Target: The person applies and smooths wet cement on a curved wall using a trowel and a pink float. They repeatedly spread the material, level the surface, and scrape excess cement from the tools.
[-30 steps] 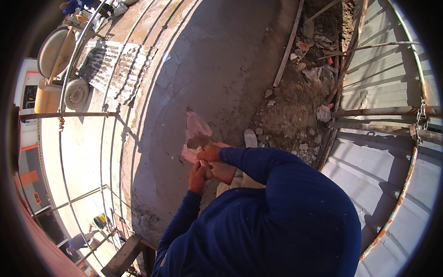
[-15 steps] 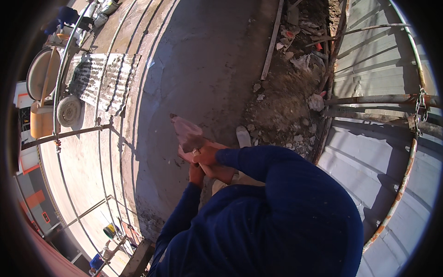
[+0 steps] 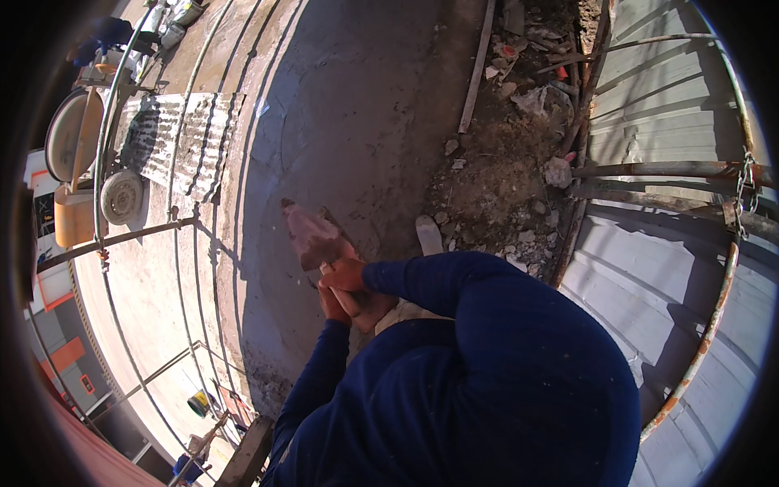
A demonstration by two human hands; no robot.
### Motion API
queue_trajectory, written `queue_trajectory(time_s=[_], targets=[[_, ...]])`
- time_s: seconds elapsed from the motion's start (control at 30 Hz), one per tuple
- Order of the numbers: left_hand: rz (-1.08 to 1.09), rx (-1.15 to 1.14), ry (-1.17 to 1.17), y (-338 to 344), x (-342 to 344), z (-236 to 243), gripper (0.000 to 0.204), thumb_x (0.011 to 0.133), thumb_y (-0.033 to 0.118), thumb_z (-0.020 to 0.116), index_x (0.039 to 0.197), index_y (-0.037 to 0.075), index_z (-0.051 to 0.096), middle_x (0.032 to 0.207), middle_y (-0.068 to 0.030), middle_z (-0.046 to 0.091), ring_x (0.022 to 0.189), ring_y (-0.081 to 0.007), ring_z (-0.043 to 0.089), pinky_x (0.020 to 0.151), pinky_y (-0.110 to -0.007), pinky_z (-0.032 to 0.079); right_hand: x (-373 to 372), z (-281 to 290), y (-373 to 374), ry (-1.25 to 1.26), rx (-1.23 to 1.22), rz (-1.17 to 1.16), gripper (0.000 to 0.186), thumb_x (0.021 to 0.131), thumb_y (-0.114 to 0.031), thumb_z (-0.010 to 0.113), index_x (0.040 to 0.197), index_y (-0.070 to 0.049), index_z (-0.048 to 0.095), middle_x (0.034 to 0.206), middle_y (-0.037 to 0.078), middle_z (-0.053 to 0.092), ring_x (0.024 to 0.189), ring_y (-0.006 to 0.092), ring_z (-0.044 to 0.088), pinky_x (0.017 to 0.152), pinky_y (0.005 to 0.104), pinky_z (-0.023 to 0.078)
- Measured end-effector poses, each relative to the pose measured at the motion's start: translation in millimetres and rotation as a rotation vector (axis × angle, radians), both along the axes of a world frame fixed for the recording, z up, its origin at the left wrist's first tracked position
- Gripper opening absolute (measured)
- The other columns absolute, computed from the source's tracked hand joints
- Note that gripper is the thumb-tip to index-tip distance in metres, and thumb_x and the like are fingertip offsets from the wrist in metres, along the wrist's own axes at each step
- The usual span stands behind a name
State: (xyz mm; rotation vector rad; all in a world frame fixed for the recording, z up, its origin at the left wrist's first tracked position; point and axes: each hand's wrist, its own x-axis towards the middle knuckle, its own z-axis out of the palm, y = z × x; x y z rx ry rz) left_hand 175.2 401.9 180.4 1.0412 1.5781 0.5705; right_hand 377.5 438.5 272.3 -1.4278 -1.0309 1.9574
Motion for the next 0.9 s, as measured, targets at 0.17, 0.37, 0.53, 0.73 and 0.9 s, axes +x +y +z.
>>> queue_trajectory(time_s=[0.17,0.37,0.53,0.73,0.9], targets=[[-0.278,0.147,0.176,9,10,18,0.044,0.101,0.037,0.068,0.125,0.003,0.054,0.118,-0.0180,0.067,0.102,-0.0312,0.069,0.086,-0.043,0.055,-13,2,-3,-0.130,-0.022,-0.079,0.043,0.091,-0.037,0.072,0.111,0.001,0.076,0.110,0.023,0.077,0.105,0.0293,0.074,0.090,0.0409,0.056],[-0.112,-0.204,0.492,2,-21,14,0.048,0.091,0.035,0.070,0.119,-0.004,0.063,0.119,-0.0242,0.070,0.108,-0.0382,0.070,0.093,-0.045,0.054,24,-14,3,0.216,-0.151,-0.177,0.033,0.091,-0.024,0.074,0.110,0.002,0.072,0.102,0.013,0.075,0.090,0.0232,0.073,0.083,0.0366,0.057],[-0.011,-0.325,0.650,-30,-119,-5,0.050,0.085,0.028,0.069,0.119,-0.009,0.068,0.112,-0.0260,0.074,0.103,-0.0380,0.074,0.088,-0.045,0.057,130,-34,-12,0.108,-0.245,-0.090,0.031,0.092,-0.019,0.073,0.113,0.003,0.066,0.101,0.012,0.074,0.087,0.0190,0.073,0.082,0.0367,0.060],[0.255,-0.488,0.372,-83,-179,21,0.046,0.083,0.022,0.068,0.116,-0.011,0.070,0.105,-0.0223,0.074,0.091,-0.0310,0.076,0.074,-0.042,0.058,258,-76,-86,-0.265,-0.373,-0.174,0.022,0.089,-0.014,0.072,0.101,0.003,0.064,0.086,0.012,0.070,0.071,0.0207,0.069,0.063,0.0420,0.058],[-0.193,-0.470,0.713,-126,-221,5,0.021,0.089,0.014,0.064,0.094,-0.003,0.076,0.096,-0.0209,0.075,0.082,-0.0273,0.074,0.069,-0.043,0.054,302,-130,-153,-0.472,-0.509,-0.275,0.021,0.088,-0.013,0.074,0.099,0.002,0.065,0.081,0.013,0.069,0.064,0.0235,0.068,0.060,0.0420,0.057]])
